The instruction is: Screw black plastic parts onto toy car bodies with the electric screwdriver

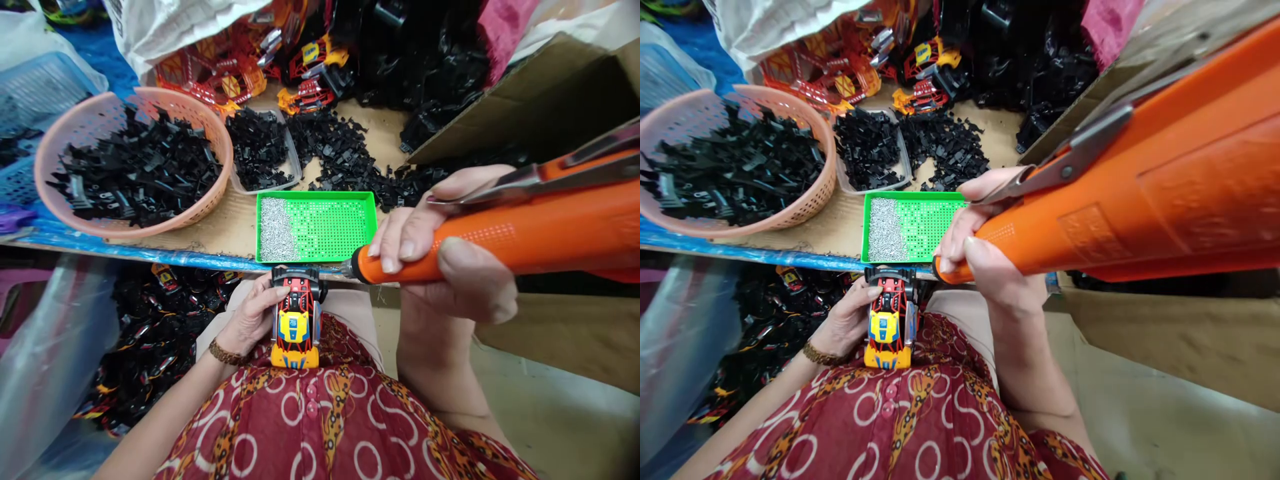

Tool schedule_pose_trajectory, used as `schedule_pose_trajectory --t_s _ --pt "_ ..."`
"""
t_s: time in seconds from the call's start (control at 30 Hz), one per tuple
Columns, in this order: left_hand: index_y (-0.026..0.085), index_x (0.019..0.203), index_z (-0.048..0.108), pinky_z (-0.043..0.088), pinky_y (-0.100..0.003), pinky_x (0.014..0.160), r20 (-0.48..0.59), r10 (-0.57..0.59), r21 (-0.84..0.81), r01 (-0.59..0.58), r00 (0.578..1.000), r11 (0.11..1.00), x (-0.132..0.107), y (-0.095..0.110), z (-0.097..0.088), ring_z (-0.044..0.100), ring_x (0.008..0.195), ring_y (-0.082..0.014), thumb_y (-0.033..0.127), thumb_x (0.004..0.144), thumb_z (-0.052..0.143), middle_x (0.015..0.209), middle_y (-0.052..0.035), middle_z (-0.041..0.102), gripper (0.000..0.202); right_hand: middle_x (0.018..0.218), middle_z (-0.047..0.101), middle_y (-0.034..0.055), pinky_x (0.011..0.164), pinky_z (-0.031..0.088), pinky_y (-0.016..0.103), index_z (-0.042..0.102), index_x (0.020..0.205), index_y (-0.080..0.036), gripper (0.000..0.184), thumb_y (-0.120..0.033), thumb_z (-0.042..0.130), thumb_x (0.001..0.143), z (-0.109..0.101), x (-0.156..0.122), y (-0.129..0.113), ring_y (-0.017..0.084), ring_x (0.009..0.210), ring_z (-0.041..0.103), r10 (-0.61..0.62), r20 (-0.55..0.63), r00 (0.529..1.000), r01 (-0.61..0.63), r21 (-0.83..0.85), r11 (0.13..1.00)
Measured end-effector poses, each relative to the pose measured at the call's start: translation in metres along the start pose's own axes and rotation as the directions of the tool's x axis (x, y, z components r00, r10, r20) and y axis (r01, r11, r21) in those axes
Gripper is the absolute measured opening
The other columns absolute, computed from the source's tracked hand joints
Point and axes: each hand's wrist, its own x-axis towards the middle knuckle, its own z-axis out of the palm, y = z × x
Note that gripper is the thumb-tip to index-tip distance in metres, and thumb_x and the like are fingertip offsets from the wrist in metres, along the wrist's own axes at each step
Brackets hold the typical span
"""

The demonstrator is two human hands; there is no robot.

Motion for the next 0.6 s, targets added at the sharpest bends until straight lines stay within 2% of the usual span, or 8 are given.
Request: schedule_pose_trajectory --t_s 0.13,0.23,0.33,0.4,0.47,0.5,0.57,0.6 --pt "0.017 0.092 0.078 0.057 -0.023 0.063 0.185 -0.062 -0.023 0.068 0.981 0.997 -0.001 -0.009 -0.019 0.071 0.065 -0.0159 0.032 0.060 0.093 0.078 -0.0015 0.078 0.038 0.060 0.059 -0.0088 0.049 0.055 0.030 0.062 0.106 -0.033 0.028 -0.031 0.077 0.083 -0.001 -0.003 0.010 0.013 0.044 0.056 -0.019 -0.009 1.000 0.019 0.048 0.999" --pt "0.021 0.098 0.077 0.057 -0.025 0.061 0.283 -0.103 -0.085 0.132 0.953 0.988 -0.004 -0.015 -0.023 0.072 0.065 -0.0186 0.032 0.059 0.091 0.076 0.0000 0.078 0.043 0.059 0.058 -0.0086 0.045 0.052 0.031 0.063 0.103 -0.033 0.025 -0.032 0.075 0.081 0.000 -0.005 0.015 0.014 0.042 0.054 -0.041 -0.032 0.999 0.042 0.045 0.998" --pt "0.020 0.109 0.074 0.059 -0.032 0.079 0.316 -0.111 -0.001 0.118 0.942 0.993 -0.010 -0.017 -0.014 0.075 0.084 -0.0248 0.025 0.058 0.088 0.093 -0.0024 0.079 0.054 0.059 0.060 -0.0079 0.044 0.050 0.031 0.069 0.103 -0.032 0.025 -0.030 0.076 0.079 0.000 -0.006 0.015 0.014 0.041 0.053 -0.039 -0.021 0.999 0.041 0.102 0.994" --pt "0.019 0.115 0.071 0.057 -0.036 0.089 0.316 -0.094 0.075 0.074 0.944 0.994 -0.012 -0.014 -0.011 0.073 0.099 -0.0290 0.024 0.057 0.087 0.105 -0.0053 0.078 0.060 0.062 0.063 -0.0054 0.049 0.053 0.031 0.073 0.105 -0.027 0.028 -0.027 0.079 0.077 -0.001 -0.006 0.013 0.013 0.046 0.057 -0.002 0.000 1.000 0.002 0.146 0.989" --pt "0.020 0.120 0.067 0.058 -0.038 0.089 0.281 -0.024 0.078 0.002 0.959 0.997 -0.014 -0.008 -0.016 0.073 0.100 -0.0292 0.029 0.059 0.087 0.109 -0.0061 0.077 0.065 0.064 0.066 -0.0031 0.054 0.055 0.031 0.076 0.103 -0.022 0.026 -0.024 0.080 0.077 -0.003 -0.006 0.014 0.014 0.050 0.060 0.023 0.014 1.000 -0.025 0.165 0.986" --pt "0.021 0.122 0.066 0.058 -0.038 0.087 0.261 0.032 0.084 -0.056 0.965 0.995 -0.016 -0.004 -0.020 0.073 0.097 -0.0281 0.032 0.060 0.086 0.109 -0.0061 0.076 0.066 0.064 0.066 -0.0025 0.055 0.055 0.031 0.076 0.096 -0.022 0.020 -0.023 0.080 0.077 -0.003 -0.006 0.015 0.014 0.052 0.061 0.021 0.026 0.999 -0.025 0.167 0.986" --pt "0.021 0.122 0.064 0.059 -0.036 0.082 0.239 0.190 0.192 -0.238 0.952 0.952 -0.022 0.007 -0.032 0.072 0.091 -0.0257 0.034 0.060 0.087 0.106 -0.0061 0.076 0.067 0.065 0.066 -0.0028 0.055 0.054 0.030 0.076 0.087 -0.023 0.010 -0.024 0.080 0.078 -0.002 -0.005 0.017 0.013 0.052 0.061 0.025 0.034 0.999 -0.031 0.168 0.985" --pt "0.020 0.122 0.064 0.059 -0.036 0.083 0.239 0.281 0.304 -0.347 0.929 0.887 -0.026 0.014 -0.036 0.072 0.092 -0.0252 0.033 0.060 0.087 0.107 -0.0067 0.075 0.068 0.064 0.066 -0.0032 0.055 0.054 0.030 0.075 0.086 -0.023 0.009 -0.024 0.080 0.078 -0.001 -0.005 0.019 0.013 0.051 0.060 0.026 0.037 0.999 -0.032 0.169 0.985"
